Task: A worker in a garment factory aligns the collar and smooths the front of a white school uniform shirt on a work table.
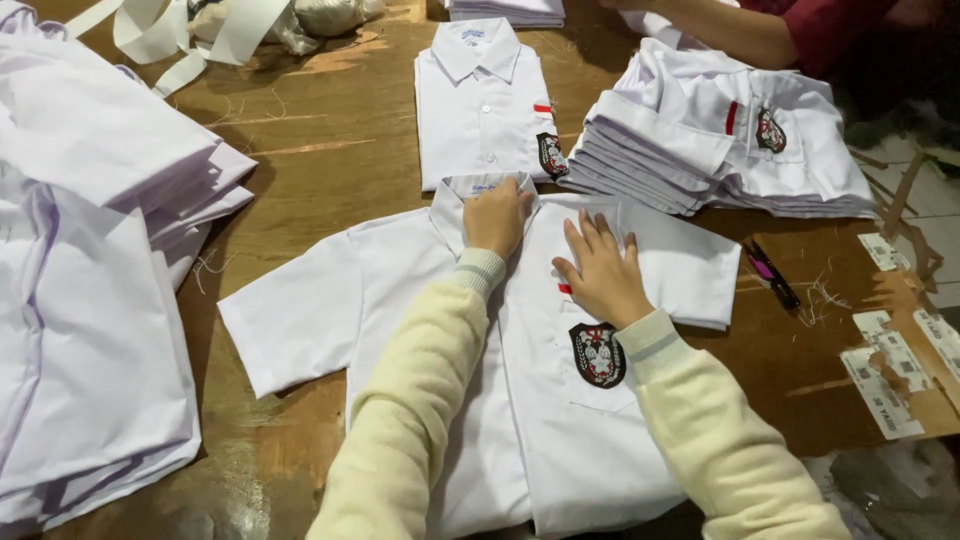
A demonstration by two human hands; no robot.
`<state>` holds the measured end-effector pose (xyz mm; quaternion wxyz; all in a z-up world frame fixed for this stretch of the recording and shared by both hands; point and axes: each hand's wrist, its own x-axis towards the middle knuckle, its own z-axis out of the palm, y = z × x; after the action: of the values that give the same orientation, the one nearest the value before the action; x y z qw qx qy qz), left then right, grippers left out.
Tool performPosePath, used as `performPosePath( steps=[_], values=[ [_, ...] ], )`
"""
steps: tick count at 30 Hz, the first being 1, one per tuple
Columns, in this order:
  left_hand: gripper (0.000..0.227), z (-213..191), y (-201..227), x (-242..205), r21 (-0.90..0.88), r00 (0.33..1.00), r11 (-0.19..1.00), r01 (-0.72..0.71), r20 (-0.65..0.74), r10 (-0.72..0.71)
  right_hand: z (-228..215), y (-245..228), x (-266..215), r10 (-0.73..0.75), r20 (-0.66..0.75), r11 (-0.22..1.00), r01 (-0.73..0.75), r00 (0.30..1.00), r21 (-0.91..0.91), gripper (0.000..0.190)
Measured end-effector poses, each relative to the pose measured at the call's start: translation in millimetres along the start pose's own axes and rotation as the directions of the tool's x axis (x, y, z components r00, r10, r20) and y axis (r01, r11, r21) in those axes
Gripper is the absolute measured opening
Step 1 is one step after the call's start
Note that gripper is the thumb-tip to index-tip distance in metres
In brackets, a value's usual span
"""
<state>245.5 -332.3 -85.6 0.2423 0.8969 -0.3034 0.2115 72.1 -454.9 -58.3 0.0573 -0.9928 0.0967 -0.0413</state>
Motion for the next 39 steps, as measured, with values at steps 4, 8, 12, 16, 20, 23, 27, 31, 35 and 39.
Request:
performPosePath(
  steps=[4,8,12,16,20,23,27,31,35,39],
  values=[
    [0.028,-8.8,4.2,-3.0,0.022,0.997,1.000,-0.001,-0.075,0.002,-6.6,-3.8,0.8,0.046,0.057,0.999,-0.045,0.997,-0.021,0.073],
    [0.028,-10.7,4.4,-5.0,0.000,0.997,0.999,0.037,-0.069,-0.037,-10.3,-7.2,-3.2,0.111,0.025,0.993,-0.110,0.994,-0.036,0.073],
    [0.029,-6.0,0.9,-4.9,-0.014,0.996,0.999,0.051,-0.071,-0.052,-15.3,-10.9,-5.2,0.196,0.000,0.980,-0.195,0.981,0.039,0.081],
    [0.030,-11.1,-1.4,-4.2,-0.077,0.996,0.995,0.059,-0.066,-0.064,-21.0,-3.2,-5.9,0.347,0.005,0.936,-0.347,0.938,0.054,0.084],
    [0.030,-11.1,-2.6,-3.4,-0.125,0.995,0.988,0.087,-0.038,-0.093,-21.8,-2.2,-5.1,0.419,0.088,0.906,-0.422,0.904,0.019,0.086],
    [0.030,-16.9,-2.9,-1.6,-0.128,0.994,0.986,0.106,-0.009,-0.108,-36.2,-12.1,-5.0,0.446,0.145,0.892,-0.451,0.883,0.004,0.085],
    [0.041,-15.4,-14.0,4.5,-0.272,0.968,0.949,0.161,0.231,-0.098,-46.4,-12.5,-3.8,0.439,0.221,0.895,-0.445,0.871,-0.024,0.086],
    [0.041,-40.8,-53.8,8.3,-0.694,0.940,0.662,0.282,0.338,-0.045,-45.6,-0.6,7.3,0.392,0.249,0.912,-0.409,0.886,0.021,0.089],
    [0.017,-103.0,-92.2,-25.1,-0.456,0.995,0.890,-0.031,-0.101,-0.017,-47.3,-50.4,21.8,0.185,-0.100,0.978,-0.173,0.978,0.118,0.078],
    [0.016,-84.3,-124.9,-75.8,0.114,0.995,0.993,-0.016,-0.096,0.027,21.4,-116.1,61.7,-0.388,-0.384,0.884,0.456,0.838,0.102,0.058]
  ],
)
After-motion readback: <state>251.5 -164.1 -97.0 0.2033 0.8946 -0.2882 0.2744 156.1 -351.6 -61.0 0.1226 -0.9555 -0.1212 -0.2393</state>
